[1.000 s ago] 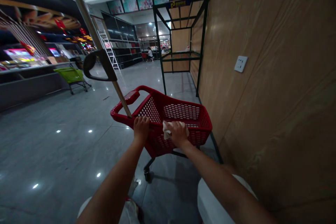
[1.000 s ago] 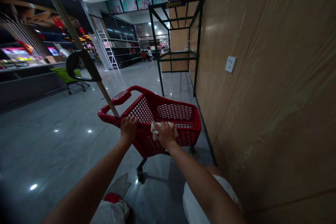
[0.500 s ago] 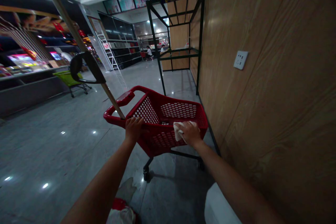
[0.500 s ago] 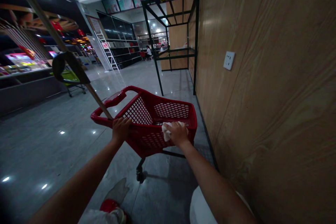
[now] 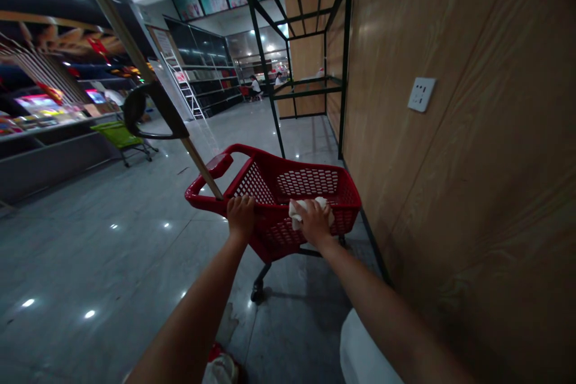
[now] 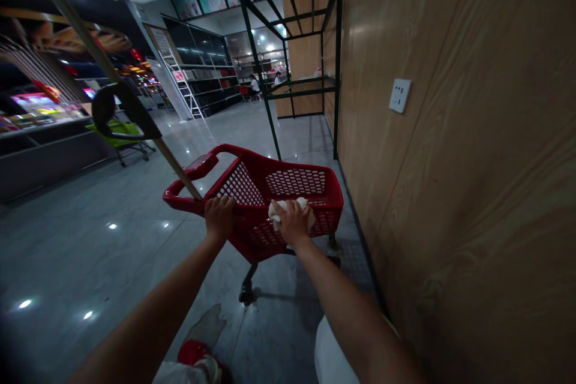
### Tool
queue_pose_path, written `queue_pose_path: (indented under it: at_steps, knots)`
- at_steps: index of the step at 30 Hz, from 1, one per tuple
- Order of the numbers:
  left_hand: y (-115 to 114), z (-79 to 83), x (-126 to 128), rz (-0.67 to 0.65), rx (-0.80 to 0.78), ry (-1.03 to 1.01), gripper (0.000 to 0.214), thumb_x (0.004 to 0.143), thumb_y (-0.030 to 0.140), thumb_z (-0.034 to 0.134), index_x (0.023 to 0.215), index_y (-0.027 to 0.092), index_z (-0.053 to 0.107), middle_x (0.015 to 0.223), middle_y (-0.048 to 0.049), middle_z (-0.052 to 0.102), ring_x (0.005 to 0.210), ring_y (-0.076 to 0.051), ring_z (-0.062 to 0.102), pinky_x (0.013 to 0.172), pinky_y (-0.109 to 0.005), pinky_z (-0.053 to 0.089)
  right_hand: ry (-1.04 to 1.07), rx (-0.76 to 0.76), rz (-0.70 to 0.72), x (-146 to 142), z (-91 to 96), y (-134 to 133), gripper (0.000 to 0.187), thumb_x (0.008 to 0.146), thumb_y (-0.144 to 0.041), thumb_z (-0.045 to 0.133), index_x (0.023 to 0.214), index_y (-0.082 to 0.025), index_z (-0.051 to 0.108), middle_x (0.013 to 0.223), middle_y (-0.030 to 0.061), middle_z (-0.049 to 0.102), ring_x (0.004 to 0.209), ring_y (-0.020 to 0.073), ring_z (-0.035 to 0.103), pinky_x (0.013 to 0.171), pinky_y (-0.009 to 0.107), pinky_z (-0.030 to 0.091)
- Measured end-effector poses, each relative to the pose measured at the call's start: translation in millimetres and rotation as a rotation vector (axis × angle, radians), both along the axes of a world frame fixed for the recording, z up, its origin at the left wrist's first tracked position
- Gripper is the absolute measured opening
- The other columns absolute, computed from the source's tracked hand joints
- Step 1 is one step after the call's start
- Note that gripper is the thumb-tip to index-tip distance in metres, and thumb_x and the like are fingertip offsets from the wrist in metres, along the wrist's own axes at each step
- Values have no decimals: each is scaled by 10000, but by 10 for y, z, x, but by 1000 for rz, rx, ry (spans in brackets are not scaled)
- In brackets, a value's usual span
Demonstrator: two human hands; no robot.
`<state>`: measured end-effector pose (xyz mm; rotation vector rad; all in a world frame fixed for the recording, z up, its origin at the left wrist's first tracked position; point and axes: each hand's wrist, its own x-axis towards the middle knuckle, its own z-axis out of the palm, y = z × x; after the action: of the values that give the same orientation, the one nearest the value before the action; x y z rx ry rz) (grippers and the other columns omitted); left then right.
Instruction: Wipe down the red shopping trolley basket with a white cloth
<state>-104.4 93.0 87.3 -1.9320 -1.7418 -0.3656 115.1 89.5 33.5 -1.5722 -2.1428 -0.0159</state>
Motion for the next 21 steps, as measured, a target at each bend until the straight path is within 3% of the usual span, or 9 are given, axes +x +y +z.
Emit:
queue_pose_path:
  at_steps: [3, 6, 9, 16, 18, 21]
  knots:
    - [-42, 0, 43, 16, -7, 0, 210, 806, 342, 568, 957, 205, 616, 1001, -117, 646, 984, -301, 526, 906, -443, 361, 19, 14, 73, -405, 65, -41, 544, 917, -338, 460, 1429, -438, 307, 1354, 79, 414, 1203, 314, 323, 992, 599, 185]
    - [-75, 10, 67, 15, -16, 4, 204, 813, 342, 563, 958, 207, 615, 1005, -115, 648, 977, -299, 533, 900, -442, 364, 14, 11, 101, -536, 98, -48, 529, 937, -265, 400, 1418, -465, 304, 1332, 60, 442, 1189, 288, 354, 989, 574, 193]
    - [-86, 24, 72, 1, -24, 18, 196, 803, 345, 584, 941, 209, 613, 994, -108, 649, 968, -296, 537, 901, -441, 368, -6, -6, 111, -300, 91, -8, 497, 952, -241, 357, 1409, -434, 342, 1259, 54, 519, 1134, 251, 415, 972, 494, 230]
    - [-65, 5, 118, -22, -5, 11, 240, 765, 393, 641, 912, 206, 606, 980, -102, 644, 950, -296, 538, 907, -440, 372, -14, -23, -72, 780, 0, 65, 370, 935, -367, 432, 1281, -290, 538, 1203, 80, 592, 1103, 241, 463, 883, 379, 279]
    - [-61, -3, 144, -20, 4, 4, 233, 764, 385, 646, 908, 205, 606, 981, -101, 645, 955, -297, 539, 913, -439, 370, -16, -19, -111, 907, -16, 60, 368, 933, -364, 434, 1276, -287, 542, 1214, 81, 590, 1112, 243, 462, 880, 377, 281]
    - [-68, -2, 171, -20, 13, -11, 209, 772, 356, 640, 913, 205, 607, 978, -101, 646, 960, -293, 541, 920, -444, 370, -8, -11, -118, 809, -10, 53, 367, 933, -344, 432, 1280, -302, 545, 1234, 82, 583, 1128, 255, 453, 916, 408, 263]
